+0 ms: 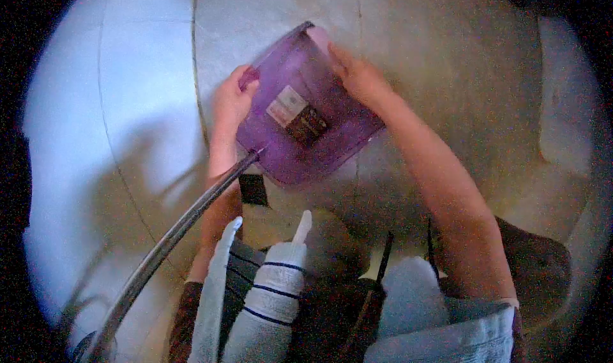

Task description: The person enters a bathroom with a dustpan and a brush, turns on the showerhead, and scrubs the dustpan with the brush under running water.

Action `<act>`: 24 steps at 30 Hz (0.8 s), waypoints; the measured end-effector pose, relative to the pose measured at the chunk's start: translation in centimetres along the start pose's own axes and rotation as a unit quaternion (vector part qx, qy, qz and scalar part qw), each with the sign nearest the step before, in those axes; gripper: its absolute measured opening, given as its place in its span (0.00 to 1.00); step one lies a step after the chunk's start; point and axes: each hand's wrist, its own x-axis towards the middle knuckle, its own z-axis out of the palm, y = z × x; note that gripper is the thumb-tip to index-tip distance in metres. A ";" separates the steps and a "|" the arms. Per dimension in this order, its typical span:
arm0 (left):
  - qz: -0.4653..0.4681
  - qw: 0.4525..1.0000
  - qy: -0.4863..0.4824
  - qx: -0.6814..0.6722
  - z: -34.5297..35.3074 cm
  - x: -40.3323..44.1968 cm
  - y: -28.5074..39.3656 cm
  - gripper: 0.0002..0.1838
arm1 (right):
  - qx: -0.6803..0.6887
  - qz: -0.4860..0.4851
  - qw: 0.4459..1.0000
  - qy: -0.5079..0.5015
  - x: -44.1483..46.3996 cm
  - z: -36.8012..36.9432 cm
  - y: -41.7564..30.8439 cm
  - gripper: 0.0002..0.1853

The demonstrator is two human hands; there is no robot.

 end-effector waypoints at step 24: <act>0.011 0.994 0.046 -0.094 2.4 -1.0 -0.5 0.16 | -0.030 0.063 0.988 -0.139 -1.1 -3.7 -0.4 0.24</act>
